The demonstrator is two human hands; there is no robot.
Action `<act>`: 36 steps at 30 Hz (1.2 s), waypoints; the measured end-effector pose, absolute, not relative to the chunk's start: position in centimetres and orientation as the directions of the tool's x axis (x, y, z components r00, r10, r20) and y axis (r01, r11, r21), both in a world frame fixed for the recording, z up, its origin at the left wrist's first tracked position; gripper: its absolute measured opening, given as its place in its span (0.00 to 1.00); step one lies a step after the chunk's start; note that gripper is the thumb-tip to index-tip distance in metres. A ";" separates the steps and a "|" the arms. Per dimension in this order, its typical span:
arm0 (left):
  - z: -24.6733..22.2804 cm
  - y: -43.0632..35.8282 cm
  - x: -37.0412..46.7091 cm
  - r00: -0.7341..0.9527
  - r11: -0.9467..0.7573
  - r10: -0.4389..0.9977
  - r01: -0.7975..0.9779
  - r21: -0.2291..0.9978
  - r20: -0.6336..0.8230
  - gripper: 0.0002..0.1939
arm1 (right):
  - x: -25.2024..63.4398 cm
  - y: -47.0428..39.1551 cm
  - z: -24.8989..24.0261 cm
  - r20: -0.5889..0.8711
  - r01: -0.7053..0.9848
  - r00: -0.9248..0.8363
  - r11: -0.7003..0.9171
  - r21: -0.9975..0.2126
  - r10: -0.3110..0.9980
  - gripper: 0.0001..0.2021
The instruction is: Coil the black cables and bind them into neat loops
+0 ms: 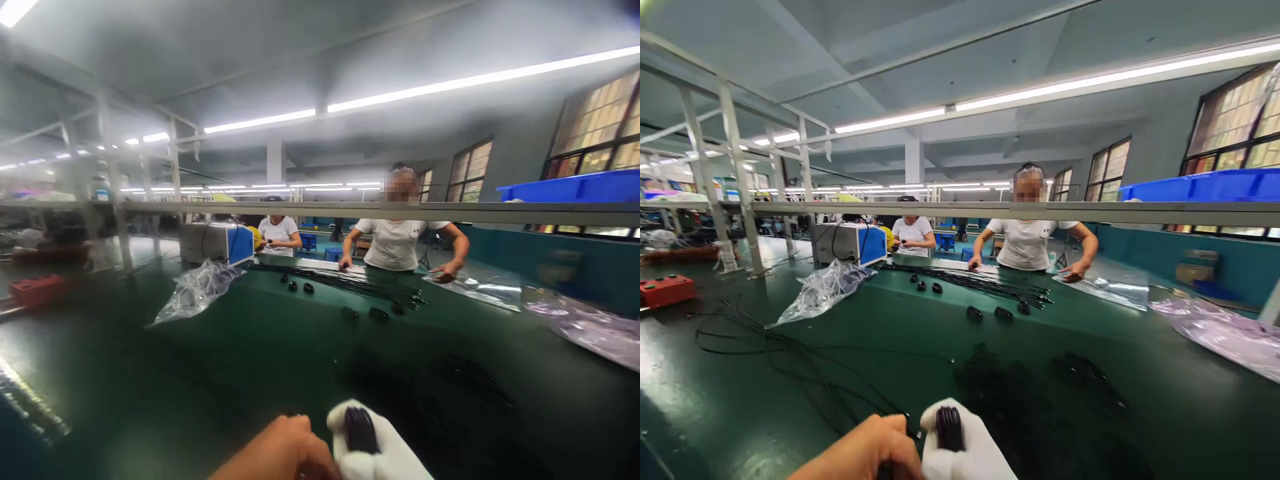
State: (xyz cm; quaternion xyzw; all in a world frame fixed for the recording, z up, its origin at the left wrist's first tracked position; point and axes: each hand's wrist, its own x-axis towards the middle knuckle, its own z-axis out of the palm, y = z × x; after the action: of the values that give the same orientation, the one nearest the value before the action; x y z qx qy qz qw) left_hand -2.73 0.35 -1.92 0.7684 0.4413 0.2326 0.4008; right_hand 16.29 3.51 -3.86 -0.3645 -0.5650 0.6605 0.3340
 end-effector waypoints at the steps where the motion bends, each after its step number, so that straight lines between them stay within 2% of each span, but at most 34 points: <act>1: -1.2 0.1 -2.8 0.476 -0.289 0.879 0.533 0.795 0.001 0.08 | 16.3 3.2 -3.7 -0.125 -0.048 -0.477 -0.168 -0.985 0.870 0.19; 5: 0.3 -0.4 -2.7 0.339 -0.175 0.940 0.590 0.788 -0.045 0.28 | 16.0 3.2 -4.7 -0.193 -0.025 -0.496 -0.236 -0.972 0.847 0.41; 8: 0.4 -0.6 -1.8 0.310 -0.112 0.945 0.608 0.786 -0.106 0.38 | 15.7 3.9 -6.8 -0.092 0.086 -0.460 -0.059 -0.995 0.883 0.45; 10: 0.5 -0.6 -0.8 0.299 -0.107 0.944 0.675 0.730 -0.138 0.37 | 15.4 4.3 -8.0 -0.030 0.127 -0.422 0.027 -0.992 0.906 0.42; 13: 0.6 -0.3 0.4 0.307 -0.152 0.936 0.793 0.591 -0.171 0.32 | 15.0 4.5 -8.8 -0.026 0.211 -0.400 0.064 -0.975 0.916 0.36; 16: 0.1 0.8 0.0 0.289 -0.149 0.935 0.847 0.510 -0.206 0.26 | 14.7 4.1 -8.2 -0.020 0.330 -0.379 0.116 -0.937 0.925 0.42; 18: -0.7 1.8 -1.1 0.361 -0.149 0.897 0.790 0.595 -0.254 0.22 | 14.8 3.7 -7.3 -0.013 0.380 -0.395 0.150 -0.913 0.919 0.41; 21: -2.3 2.9 -2.6 0.517 -0.082 0.802 0.590 0.803 -0.299 0.13 | 15.2 3.2 -5.8 0.033 0.422 -0.356 0.192 -0.886 0.934 0.24; 23: -3.4 3.1 -2.6 0.503 -0.012 0.807 0.538 0.843 -0.309 0.14 | 15.5 3.0 -5.3 0.021 0.264 -0.401 0.138 -0.954 0.916 0.17; 25: -4.1 2.9 -2.1 0.420 0.069 0.845 0.530 0.845 -0.332 0.10 | 15.7 3.0 -5.4 0.027 -0.064 -0.549 -0.010 -0.998 0.835 0.16; 26: -4.2 2.7 -1.8 0.378 0.112 0.859 0.522 0.845 -0.347 0.09 | 15.8 3.1 -5.7 0.054 -0.219 -0.622 -0.108 -0.970 0.781 0.17; 28: -3.8 2.3 -1.2 0.303 0.198 0.885 0.444 0.874 -0.354 0.08 | 15.8 3.3 -6.2 0.130 -0.402 -0.692 -0.230 -0.886 0.710 0.19; 30: -2.8 2.0 -1.1 0.274 0.235 0.910 0.278 0.932 -0.311 0.08 | 15.7 3.6 -6.8 0.181 -0.460 -0.727 -0.273 -0.845 0.663 0.24; 33: -1.0 1.7 -1.2 0.281 0.201 0.943 -0.050 0.978 -0.179 0.12 | 15.5 3.9 -7.5 0.235 -0.494 -0.770 -0.322 -0.808 0.593 0.27; 35: -0.2 1.4 -1.3 0.267 0.126 0.959 -0.103 0.987 -0.094 0.15 | 15.7 3.9 -7.6 0.225 -0.499 -0.775 -0.352 -0.792 0.591 0.29; 36: 0.0 1.3 -1.3 0.248 0.063 0.968 -0.055 0.997 -0.047 0.16 | 15.8 3.8 -7.5 0.207 -0.490 -0.776 -0.361 -0.794 0.596 0.29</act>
State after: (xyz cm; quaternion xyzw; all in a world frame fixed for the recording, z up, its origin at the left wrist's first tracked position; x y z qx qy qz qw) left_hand -1.35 1.31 0.01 0.5284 0.4318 0.4352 0.5873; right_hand 15.81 3.85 -7.52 -0.0580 -0.4589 0.8229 0.3300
